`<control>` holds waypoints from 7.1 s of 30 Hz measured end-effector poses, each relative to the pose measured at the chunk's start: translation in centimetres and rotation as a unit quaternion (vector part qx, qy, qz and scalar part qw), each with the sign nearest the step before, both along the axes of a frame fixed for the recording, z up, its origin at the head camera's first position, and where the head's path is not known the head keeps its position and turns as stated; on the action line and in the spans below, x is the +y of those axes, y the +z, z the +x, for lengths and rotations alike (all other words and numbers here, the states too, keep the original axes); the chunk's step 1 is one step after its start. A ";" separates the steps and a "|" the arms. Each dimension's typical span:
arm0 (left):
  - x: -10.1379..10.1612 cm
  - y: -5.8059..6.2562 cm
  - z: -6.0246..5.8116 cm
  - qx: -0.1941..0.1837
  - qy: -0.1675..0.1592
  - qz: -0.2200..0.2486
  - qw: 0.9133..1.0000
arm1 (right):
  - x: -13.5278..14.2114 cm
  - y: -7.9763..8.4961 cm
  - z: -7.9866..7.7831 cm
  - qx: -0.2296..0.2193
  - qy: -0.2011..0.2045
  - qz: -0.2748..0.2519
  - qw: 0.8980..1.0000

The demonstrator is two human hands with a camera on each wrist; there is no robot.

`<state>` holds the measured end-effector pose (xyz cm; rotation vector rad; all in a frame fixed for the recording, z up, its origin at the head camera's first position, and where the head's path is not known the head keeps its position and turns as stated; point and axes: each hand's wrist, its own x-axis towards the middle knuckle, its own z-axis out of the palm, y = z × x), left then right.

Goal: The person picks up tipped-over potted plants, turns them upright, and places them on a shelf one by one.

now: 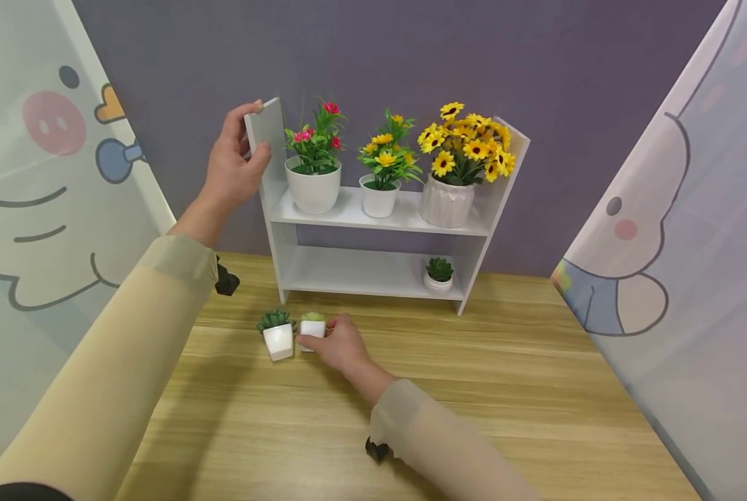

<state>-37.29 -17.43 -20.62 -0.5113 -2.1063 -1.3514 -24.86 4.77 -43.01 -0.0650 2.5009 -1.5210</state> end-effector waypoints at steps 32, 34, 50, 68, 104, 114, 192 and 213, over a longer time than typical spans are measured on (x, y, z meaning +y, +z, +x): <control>0.0 -0.1 0.0 0.006 -0.006 0.004 1.000 | 0.9 0.4 -0.9 0.047 0.008 0.082 0.995; 0.0 -0.1 0.0 0.004 -0.003 0.005 1.000 | 1.1 0.4 -0.9 0.046 0.016 0.080 0.996; 0.1 -0.1 0.0 -0.003 0.000 0.003 1.000 | 3.4 0.3 -0.8 0.040 0.056 0.006 0.998; 0.0 -0.1 0.2 0.000 0.002 0.000 1.000 | 5.5 -0.5 -1.6 0.024 0.146 -0.052 0.988; 0.1 -0.1 0.1 0.000 0.001 0.002 1.000 | 5.6 -0.6 -1.7 -0.007 0.137 -0.042 0.990; 0.1 -0.1 -0.1 0.001 -0.004 0.010 1.000 | 5.9 -0.8 -1.7 -0.012 0.141 -0.062 0.988; 0.1 -0.3 0.6 -0.009 0.005 0.020 1.000 | 12.3 1.5 -8.8 0.077 -0.018 -0.072 0.994; 0.3 -0.4 0.5 0.009 -0.014 0.025 1.000 | 13.0 1.8 -6.1 0.073 -0.039 -0.094 0.992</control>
